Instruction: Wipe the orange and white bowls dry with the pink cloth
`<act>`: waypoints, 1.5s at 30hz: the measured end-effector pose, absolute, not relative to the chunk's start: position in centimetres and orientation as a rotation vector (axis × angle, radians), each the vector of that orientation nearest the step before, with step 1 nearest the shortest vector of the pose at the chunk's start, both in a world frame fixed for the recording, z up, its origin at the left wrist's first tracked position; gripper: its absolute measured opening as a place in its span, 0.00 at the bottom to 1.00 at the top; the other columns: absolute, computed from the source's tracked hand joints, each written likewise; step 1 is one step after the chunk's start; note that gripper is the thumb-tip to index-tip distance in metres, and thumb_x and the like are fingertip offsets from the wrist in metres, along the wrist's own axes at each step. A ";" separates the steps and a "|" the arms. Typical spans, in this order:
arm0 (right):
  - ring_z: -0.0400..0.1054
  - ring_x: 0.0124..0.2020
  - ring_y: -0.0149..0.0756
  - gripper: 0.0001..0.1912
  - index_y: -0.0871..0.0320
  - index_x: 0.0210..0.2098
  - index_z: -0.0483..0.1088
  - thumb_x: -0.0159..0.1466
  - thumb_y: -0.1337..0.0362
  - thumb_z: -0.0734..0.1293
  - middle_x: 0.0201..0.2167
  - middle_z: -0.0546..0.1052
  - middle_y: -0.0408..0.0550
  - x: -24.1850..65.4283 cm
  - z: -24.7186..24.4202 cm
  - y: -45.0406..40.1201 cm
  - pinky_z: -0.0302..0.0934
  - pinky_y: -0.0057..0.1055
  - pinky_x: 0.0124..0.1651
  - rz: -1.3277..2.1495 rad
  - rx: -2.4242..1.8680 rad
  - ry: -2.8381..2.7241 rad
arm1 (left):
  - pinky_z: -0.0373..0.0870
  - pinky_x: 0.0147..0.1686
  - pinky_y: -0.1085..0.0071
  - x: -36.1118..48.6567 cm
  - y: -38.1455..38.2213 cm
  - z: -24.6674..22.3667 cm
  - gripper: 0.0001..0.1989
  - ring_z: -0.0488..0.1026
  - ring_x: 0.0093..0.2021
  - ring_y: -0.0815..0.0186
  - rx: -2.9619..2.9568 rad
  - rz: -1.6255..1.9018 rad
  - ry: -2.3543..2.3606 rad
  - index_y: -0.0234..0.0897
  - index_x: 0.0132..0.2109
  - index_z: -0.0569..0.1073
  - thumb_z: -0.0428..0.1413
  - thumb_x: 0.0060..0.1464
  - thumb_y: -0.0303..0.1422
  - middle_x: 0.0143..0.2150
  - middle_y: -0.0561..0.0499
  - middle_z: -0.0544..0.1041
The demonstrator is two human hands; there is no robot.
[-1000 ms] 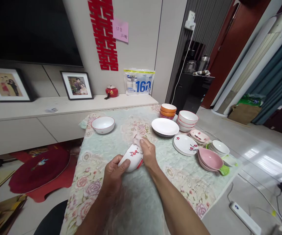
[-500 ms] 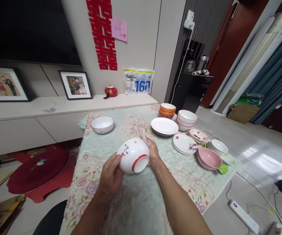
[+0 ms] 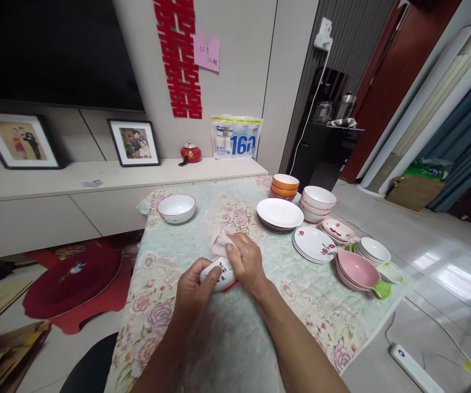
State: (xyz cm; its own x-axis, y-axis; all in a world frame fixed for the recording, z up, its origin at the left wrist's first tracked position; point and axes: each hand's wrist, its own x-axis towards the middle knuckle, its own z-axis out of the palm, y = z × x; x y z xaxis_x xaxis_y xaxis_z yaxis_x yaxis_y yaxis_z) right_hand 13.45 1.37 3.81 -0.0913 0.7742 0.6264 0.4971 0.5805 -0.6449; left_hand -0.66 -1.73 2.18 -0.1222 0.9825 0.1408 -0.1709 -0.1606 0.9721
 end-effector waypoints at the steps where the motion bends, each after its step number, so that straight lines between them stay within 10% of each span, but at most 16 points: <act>1: 0.69 0.44 0.44 0.17 0.56 0.48 0.75 0.69 0.60 0.58 0.41 0.76 0.52 13.0 4.0 1.0 0.63 0.41 0.48 0.220 -1.022 -1.811 | 0.62 0.29 0.72 -0.7 -1.6 2.2 0.10 0.67 0.27 0.64 1.134 1.486 1.070 0.37 0.27 0.78 0.67 0.41 0.39 0.24 0.51 0.74; 6: 0.68 0.48 0.46 0.17 0.55 0.50 0.74 0.67 0.63 0.58 0.43 0.76 0.53 12.1 4.3 0.5 0.61 0.45 0.53 0.077 -0.948 -1.866 | 0.67 0.35 0.69 -1.3 -1.3 2.4 0.12 0.72 0.33 0.59 1.155 1.459 1.011 0.38 0.36 0.82 0.67 0.42 0.37 0.31 0.49 0.80; 14: 0.62 0.23 0.33 0.16 0.58 0.31 0.74 0.64 0.52 0.64 0.24 0.73 0.43 14.4 2.9 2.7 0.56 0.30 0.27 0.901 -1.017 -1.199 | 0.56 0.23 0.74 -1.3 -1.9 2.2 0.18 0.61 0.20 0.71 0.893 1.331 0.818 0.36 0.24 0.71 0.66 0.43 0.44 0.19 0.55 0.69; 23: 0.70 0.32 0.40 0.17 0.58 0.34 0.75 0.54 0.51 0.69 0.31 0.80 0.45 13.8 1.1 4.2 0.65 0.33 0.36 1.179 -0.893 -0.693 | 0.64 0.31 0.75 -1.1 -1.4 3.0 0.14 0.64 0.27 0.71 0.412 1.453 0.599 0.36 0.24 0.71 0.69 0.36 0.35 0.23 0.56 0.68; 37: 0.63 0.24 0.34 0.20 0.59 0.34 0.76 0.63 0.48 0.65 0.24 0.73 0.45 15.4 2.7 2.7 0.54 0.29 0.27 0.895 -1.052 -1.219 | 0.51 0.24 0.74 -1.5 -1.9 2.4 0.18 0.56 0.22 0.72 0.933 1.239 0.788 0.36 0.27 0.67 0.64 0.49 0.44 0.20 0.58 0.62; 45: 0.67 0.49 0.45 0.17 0.58 0.49 0.73 0.68 0.61 0.58 0.45 0.75 0.55 12.6 3.9 0.8 0.61 0.42 0.53 0.168 -0.981 -1.806 | 0.63 0.31 0.72 -1.4 -1.5 2.2 0.12 0.67 0.30 0.66 1.232 1.400 1.105 0.36 0.33 0.78 0.63 0.47 0.40 0.28 0.52 0.74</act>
State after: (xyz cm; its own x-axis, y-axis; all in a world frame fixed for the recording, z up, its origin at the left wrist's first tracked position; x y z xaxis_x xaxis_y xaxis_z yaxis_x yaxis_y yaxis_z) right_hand 12.56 0.85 3.88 -0.1387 0.6851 0.7152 0.5418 0.6570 -0.5243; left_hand -1.35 -1.55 2.24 -0.0571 0.9868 0.1516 -0.0816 -0.1560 0.9844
